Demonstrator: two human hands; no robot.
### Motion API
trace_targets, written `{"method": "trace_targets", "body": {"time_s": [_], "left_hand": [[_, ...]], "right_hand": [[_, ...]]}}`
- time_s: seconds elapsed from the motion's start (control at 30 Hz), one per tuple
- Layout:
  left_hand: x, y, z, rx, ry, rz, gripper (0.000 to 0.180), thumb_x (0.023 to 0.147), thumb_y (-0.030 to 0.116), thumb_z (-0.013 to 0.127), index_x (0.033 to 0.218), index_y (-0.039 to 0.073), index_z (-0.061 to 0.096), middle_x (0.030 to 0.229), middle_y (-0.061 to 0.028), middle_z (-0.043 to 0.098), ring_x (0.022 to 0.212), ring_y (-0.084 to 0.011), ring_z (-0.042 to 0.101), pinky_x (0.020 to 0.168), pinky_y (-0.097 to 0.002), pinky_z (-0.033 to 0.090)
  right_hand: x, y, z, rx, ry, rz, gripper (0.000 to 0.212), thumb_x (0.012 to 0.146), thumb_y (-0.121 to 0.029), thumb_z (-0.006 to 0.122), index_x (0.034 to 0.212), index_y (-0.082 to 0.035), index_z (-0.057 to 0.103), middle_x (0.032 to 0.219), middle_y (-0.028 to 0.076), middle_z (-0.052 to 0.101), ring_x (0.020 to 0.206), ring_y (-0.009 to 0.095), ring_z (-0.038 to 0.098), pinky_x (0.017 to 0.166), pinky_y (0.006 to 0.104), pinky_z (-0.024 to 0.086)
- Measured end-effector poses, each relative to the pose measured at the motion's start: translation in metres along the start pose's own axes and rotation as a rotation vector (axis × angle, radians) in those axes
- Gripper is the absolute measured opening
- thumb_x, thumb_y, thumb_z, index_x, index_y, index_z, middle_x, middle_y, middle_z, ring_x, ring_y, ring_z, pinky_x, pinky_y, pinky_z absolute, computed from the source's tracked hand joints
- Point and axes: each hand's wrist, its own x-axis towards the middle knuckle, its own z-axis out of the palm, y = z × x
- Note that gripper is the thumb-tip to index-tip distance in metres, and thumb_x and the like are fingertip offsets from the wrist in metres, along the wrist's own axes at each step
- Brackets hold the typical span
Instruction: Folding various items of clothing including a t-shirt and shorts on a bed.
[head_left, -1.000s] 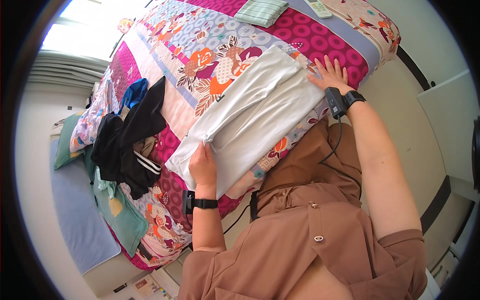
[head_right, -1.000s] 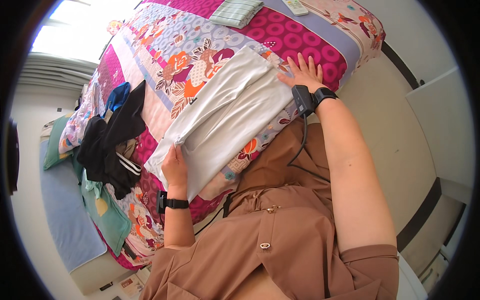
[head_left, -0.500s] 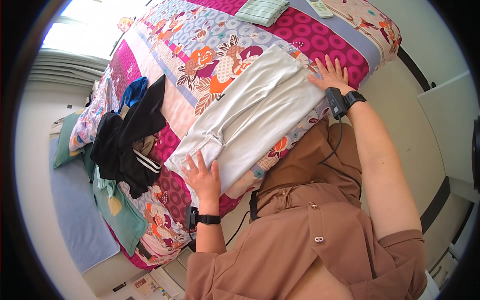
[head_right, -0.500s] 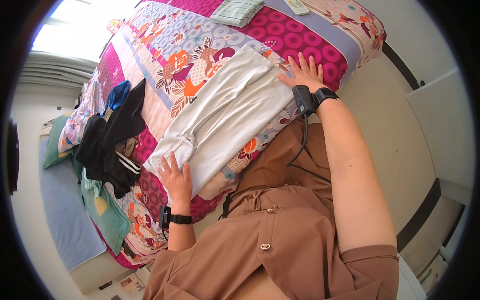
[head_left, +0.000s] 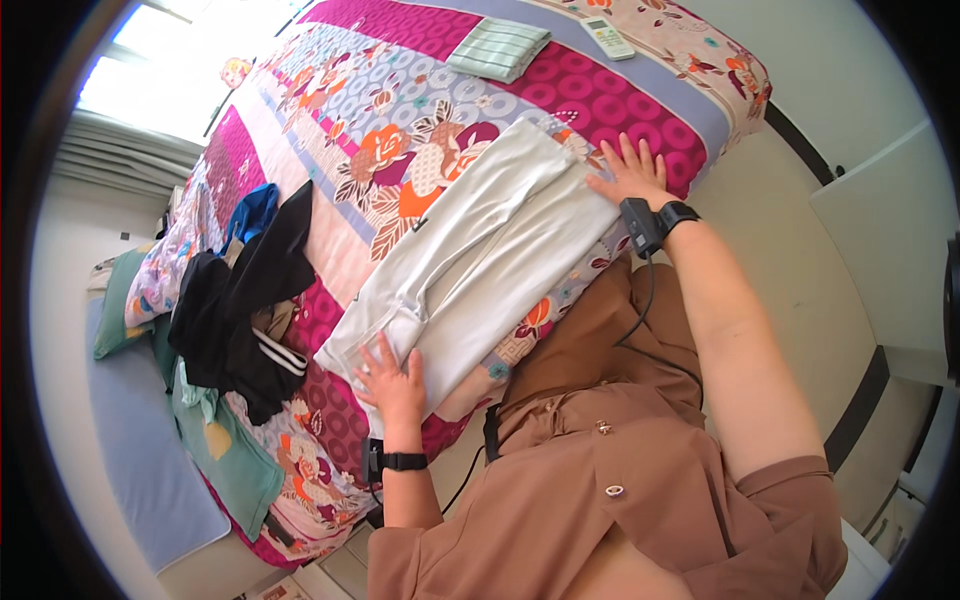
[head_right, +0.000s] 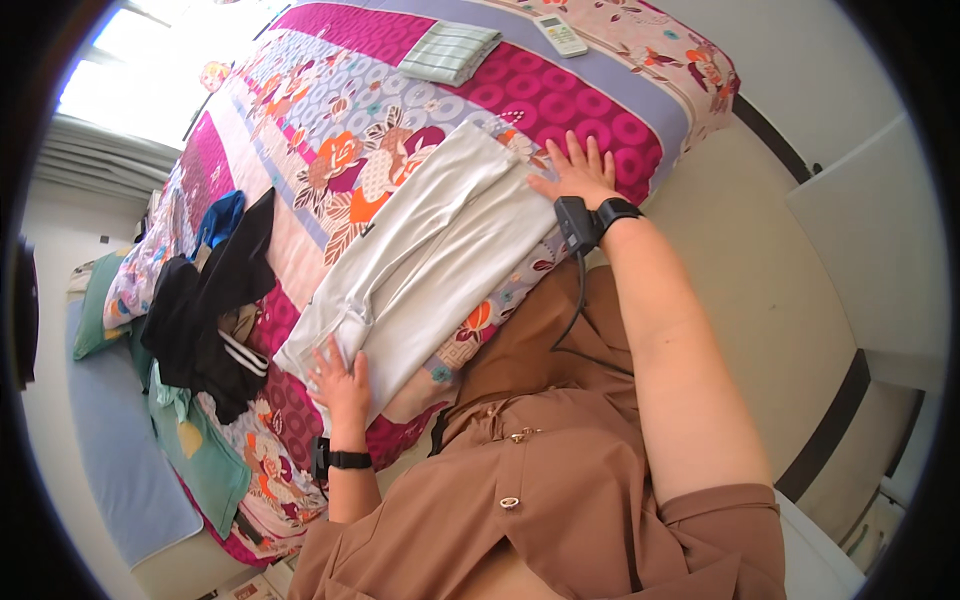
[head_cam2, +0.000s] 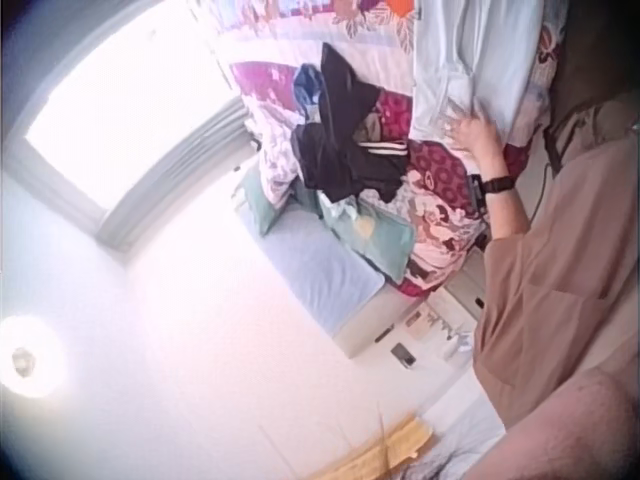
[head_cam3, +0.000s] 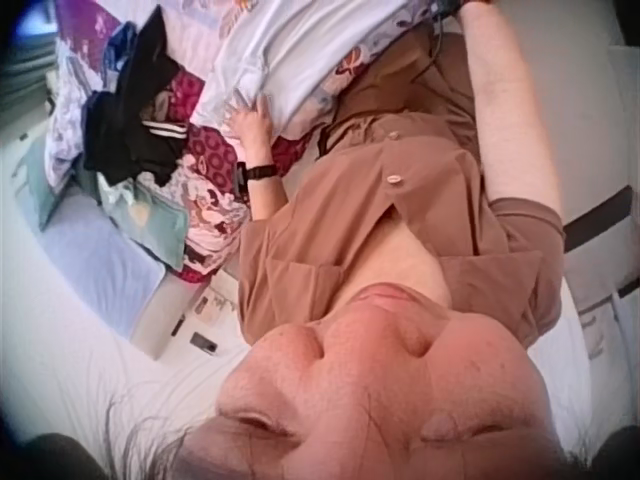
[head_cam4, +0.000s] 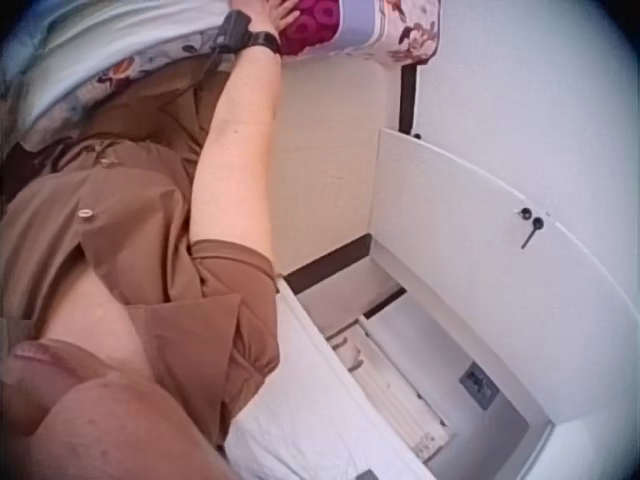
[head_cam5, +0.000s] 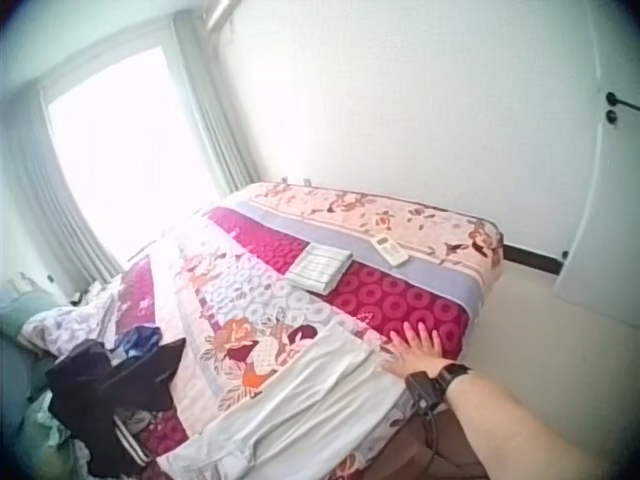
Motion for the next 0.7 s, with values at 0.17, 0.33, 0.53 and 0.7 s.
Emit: {"method": "trace_targets", "body": {"time_s": [0.17,0.33,0.53,0.7], "left_hand": [[0.006,0.014,0.009,-0.043,0.147,0.106,0.070,0.087,0.050,0.047,0.146,0.022,0.022,0.151,-0.0167,0.018,0.137,-0.0425,0.017,0.103,-0.0655,0.009],[0.007,0.013,0.016,-0.068,0.076,0.118,0.071,0.086,0.051,0.049,0.145,0.021,0.025,0.150,-0.0165,0.020,0.137,-0.0425,0.016,0.105,-0.0625,0.009],[0.005,-0.009,0.013,-0.117,0.140,-0.003,0.067,0.088,0.053,0.045,0.145,0.025,0.026,0.151,-0.0149,0.020,0.136,-0.0449,0.016,0.105,-0.0630,0.011],[0.004,-0.025,0.013,-0.102,0.149,-0.035,0.066,0.088,0.053,0.045,0.145,0.024,0.027,0.150,-0.0159,0.021,0.136,-0.0420,0.018,0.104,-0.0645,0.013]], "right_hand": [[-0.003,0.001,0.000,0.023,0.013,-0.017,0.086,0.080,-0.072,0.039,0.148,-0.024,0.015,0.155,0.008,0.001,0.141,0.033,-0.006,0.111,0.0501,-0.005],[-0.002,0.001,0.000,0.017,0.011,-0.019,0.086,0.080,-0.071,0.040,0.148,-0.024,0.015,0.155,0.008,0.001,0.141,0.033,-0.007,0.111,0.0502,-0.006],[-0.002,0.001,-0.002,0.020,0.001,-0.029,0.088,0.079,-0.069,0.044,0.148,-0.025,0.014,0.155,0.007,-0.001,0.141,0.032,-0.008,0.110,0.0507,-0.007],[-0.003,0.001,-0.002,0.038,-0.013,-0.022,0.088,0.078,-0.068,0.046,0.148,-0.025,0.014,0.155,0.007,-0.002,0.141,0.032,-0.010,0.110,0.0502,-0.007]]}}
